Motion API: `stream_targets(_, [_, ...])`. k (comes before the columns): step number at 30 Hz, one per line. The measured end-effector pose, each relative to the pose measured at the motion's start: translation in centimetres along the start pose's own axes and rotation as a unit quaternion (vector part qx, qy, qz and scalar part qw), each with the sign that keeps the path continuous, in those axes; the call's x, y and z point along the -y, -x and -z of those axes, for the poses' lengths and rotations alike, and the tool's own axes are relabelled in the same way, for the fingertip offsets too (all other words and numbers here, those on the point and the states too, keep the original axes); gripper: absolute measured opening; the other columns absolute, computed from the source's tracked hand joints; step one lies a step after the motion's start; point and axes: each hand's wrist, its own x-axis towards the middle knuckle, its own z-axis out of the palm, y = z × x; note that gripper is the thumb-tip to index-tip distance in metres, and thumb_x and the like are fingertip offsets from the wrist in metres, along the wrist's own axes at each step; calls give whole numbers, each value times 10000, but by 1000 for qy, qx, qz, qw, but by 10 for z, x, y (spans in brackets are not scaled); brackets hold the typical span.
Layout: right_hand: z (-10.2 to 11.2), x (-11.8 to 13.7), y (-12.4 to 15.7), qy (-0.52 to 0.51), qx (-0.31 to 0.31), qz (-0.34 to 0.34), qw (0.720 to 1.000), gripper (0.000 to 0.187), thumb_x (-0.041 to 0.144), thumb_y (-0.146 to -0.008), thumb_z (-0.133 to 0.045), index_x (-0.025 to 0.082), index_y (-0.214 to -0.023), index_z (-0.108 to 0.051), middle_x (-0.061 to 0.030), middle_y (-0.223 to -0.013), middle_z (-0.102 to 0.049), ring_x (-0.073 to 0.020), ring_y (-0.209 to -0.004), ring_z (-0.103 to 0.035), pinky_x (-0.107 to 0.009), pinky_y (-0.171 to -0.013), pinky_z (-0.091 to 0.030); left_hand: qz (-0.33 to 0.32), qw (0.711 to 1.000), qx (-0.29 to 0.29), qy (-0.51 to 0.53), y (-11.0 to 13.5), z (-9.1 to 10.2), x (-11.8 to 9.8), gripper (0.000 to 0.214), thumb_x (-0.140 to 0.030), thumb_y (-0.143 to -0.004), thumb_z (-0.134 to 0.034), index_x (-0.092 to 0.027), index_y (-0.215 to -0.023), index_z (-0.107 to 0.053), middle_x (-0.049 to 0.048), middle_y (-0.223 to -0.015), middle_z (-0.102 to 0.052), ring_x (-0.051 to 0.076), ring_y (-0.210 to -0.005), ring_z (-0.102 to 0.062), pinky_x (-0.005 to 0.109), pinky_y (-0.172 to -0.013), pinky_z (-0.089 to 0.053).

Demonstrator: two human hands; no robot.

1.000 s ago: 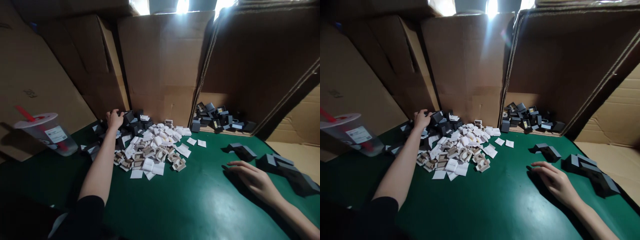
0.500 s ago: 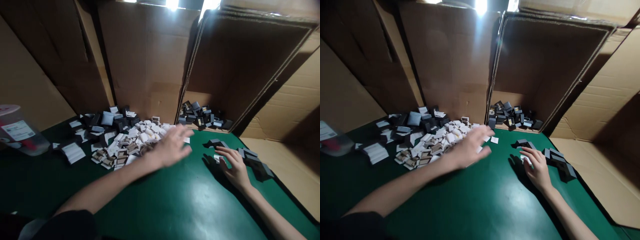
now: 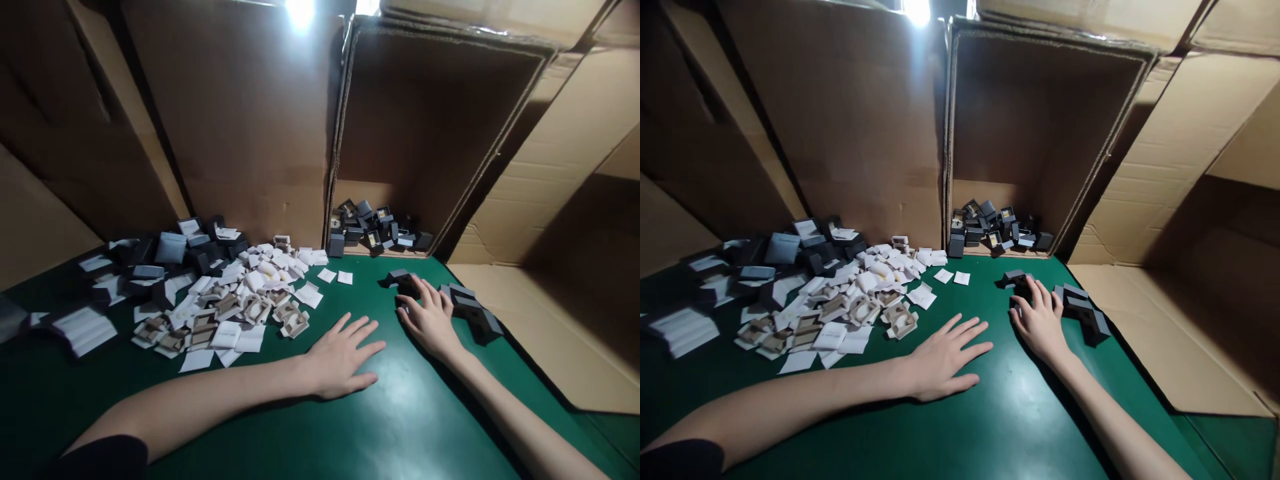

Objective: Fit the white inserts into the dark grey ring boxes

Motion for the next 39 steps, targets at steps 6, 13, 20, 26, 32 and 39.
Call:
stream_targets(6, [-2, 3, -7, -41, 7, 7, 999, 274, 341, -906, -458, 232, -1068, -650, -103, -1520, -267, -335, -1357, -297, -536, -988, -364, -15, 1000, 16, 15, -6, 3, 2, 569, -506, -944, -338, -221, -1437, -333, 110, -1553, -192, 286, -1448, -114, 541, -1162, -111])
stream_targets(13, [-4, 0, -8, -99, -3, 35, 994, 264, 313, -895, -483, 201, -1091, -620, -92, -1544, -192, -342, -1391, -227, -529, -1045, -380, -34, 998, 43, 36, -12, 15, 8, 559, -494, -958, -300, -236, -1454, -300, 98, -1563, -147, 286, -1450, -89, 547, -1163, -103])
stream_targets(20, [14, 23, 4, -118, 29, 49, 991, 396, 392, -893, -491, 234, -1254, -526, -120, -1566, -129, -381, -1401, -216, -587, -998, -377, -47, 997, 43, 30, -10, 20, 11, 555, -483, -963, -297, -219, -1452, -304, 119, -1551, -188, 292, -1444, -127, 534, -1162, -137])
stream_targets(26, [30, 36, 6, -213, 91, 141, 963, 428, 336, -893, -482, 279, -1318, -474, -98, -1464, -384, -315, -1325, -387, -476, -950, -462, -52, 998, 20, -8, -11, 20, 15, 513, -499, -939, -368, -205, -1349, -463, 125, -1441, -423, 286, -1373, -329, 503, -1159, -187])
stream_targets(32, [32, 33, 7, -323, 135, 88, 933, 311, 313, -902, -497, 260, -1208, -523, -104, -1209, -577, -240, -1051, -577, -375, -820, -523, -49, 999, 11, -1, -14, 17, 14, 515, -486, -925, -394, -190, -1339, -473, 128, -1431, -433, 296, -1392, -288, 510, -1162, -176])
stream_targets(39, [32, 27, 3, -434, 131, -51, 890, 136, 307, -917, -500, 209, -830, -539, -12, -763, -600, -127, -662, -571, -233, -603, -467, -55, 997, 46, 1, -12, 16, 12, 533, -466, -962, -322, -205, -1426, -345, 129, -1522, -272, 287, -1444, -141, 516, -1167, -131])
